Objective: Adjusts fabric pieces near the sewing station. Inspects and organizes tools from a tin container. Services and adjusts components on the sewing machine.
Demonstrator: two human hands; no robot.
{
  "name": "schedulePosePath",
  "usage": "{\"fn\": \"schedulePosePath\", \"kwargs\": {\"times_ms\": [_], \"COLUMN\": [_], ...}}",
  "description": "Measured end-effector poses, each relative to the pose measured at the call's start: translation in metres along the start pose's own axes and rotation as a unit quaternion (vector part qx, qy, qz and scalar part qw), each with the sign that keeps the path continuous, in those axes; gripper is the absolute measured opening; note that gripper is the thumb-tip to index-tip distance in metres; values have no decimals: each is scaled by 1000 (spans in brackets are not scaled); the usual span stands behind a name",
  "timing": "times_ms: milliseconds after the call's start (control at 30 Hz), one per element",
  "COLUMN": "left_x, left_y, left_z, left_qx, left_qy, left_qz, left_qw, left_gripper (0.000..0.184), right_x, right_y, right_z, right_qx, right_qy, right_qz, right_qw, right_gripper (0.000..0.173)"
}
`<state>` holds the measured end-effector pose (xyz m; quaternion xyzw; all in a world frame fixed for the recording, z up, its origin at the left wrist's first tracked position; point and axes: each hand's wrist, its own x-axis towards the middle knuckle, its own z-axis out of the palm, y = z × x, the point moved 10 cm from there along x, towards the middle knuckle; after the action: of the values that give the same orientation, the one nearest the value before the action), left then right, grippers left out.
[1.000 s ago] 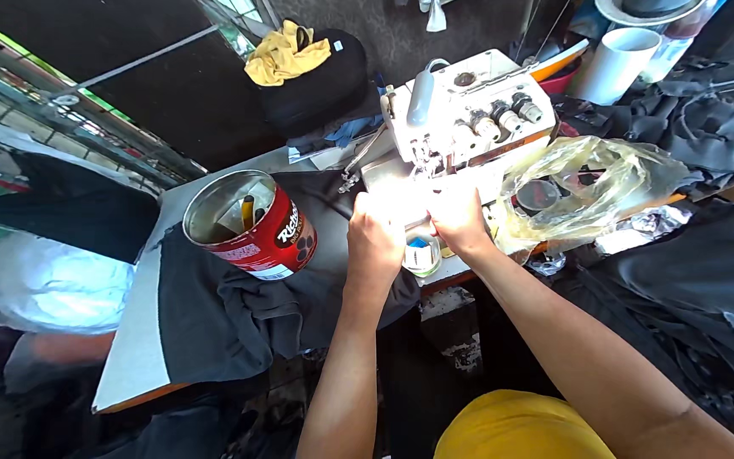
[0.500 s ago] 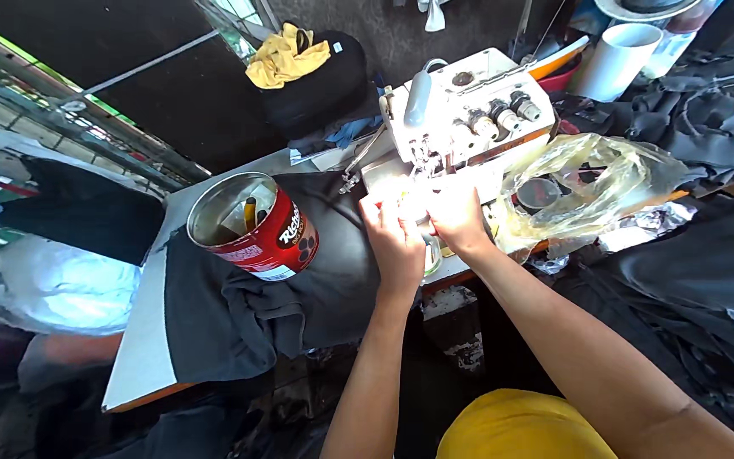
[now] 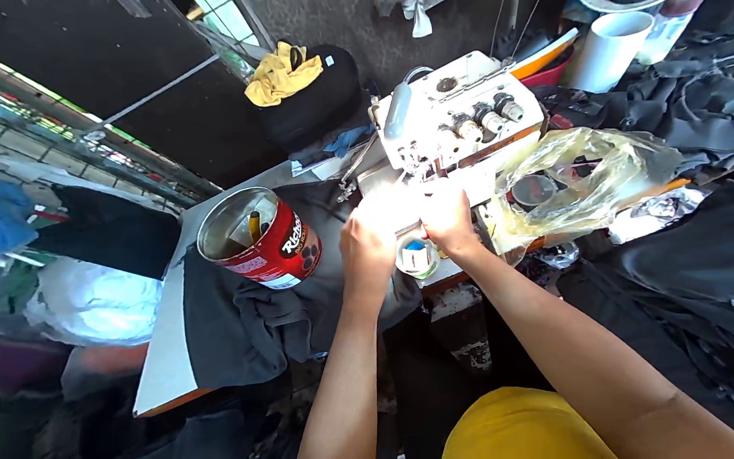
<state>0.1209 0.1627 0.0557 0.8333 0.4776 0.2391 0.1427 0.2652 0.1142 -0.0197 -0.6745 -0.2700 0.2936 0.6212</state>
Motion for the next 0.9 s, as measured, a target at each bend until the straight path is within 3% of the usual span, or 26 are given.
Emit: {"fn": "schedulePosePath", "kwargs": {"times_ms": [100, 233, 333, 400, 467, 533, 600, 667, 700, 767, 900], "left_x": [-5, -20, -15, -10, -6, -5, -1, 2, 0, -8, -25], "left_y": [19, 29, 21, 6, -10, -14, -17, -14, -4, 17, 31], "left_z": [-12, -3, 7, 9, 18, 25, 19, -2, -12, -20, -11], "left_qx": [132, 129, 1, -130, -307, -425, -372, -174, -82, 10, 42], "left_qy": [118, 187, 118, 68, 21, -26, -21, 55, 96, 156, 233], "left_qz": [98, 194, 110, 29, -62, -121, -98, -13, 29, 90, 204], "left_qw": [979, 954, 987, 989, 949, 897, 923, 983, 992, 984, 950], "left_gripper": [23, 23, 34, 37, 32, 38, 53, 49, 44, 28, 22], "right_x": [-1, -3, -4, -5, -6, -6, -5, -4, -4, -5, -5], "right_y": [-1, 0, -1, -1, -1, -2, -3, -3, -3, -2, -2], "right_z": [0, 0, -1, -1, -2, -2, -2, -1, -1, -2, -1], "right_qx": [1, 12, 8, 13, 19, 16, 11, 13, 13, 16, 15], "right_qy": [-18, -29, -30, -30, -29, -29, -28, -25, -27, -31, -33], "right_qz": [7, 17, 15, 10, 5, 3, 8, 12, 14, 10, 7], "right_qw": [1000, 999, 999, 999, 999, 999, 1000, 1000, 999, 999, 999], "right_gripper": [19, 21, 18, 19, 20, 20, 18, 18, 18, 16, 16]}}
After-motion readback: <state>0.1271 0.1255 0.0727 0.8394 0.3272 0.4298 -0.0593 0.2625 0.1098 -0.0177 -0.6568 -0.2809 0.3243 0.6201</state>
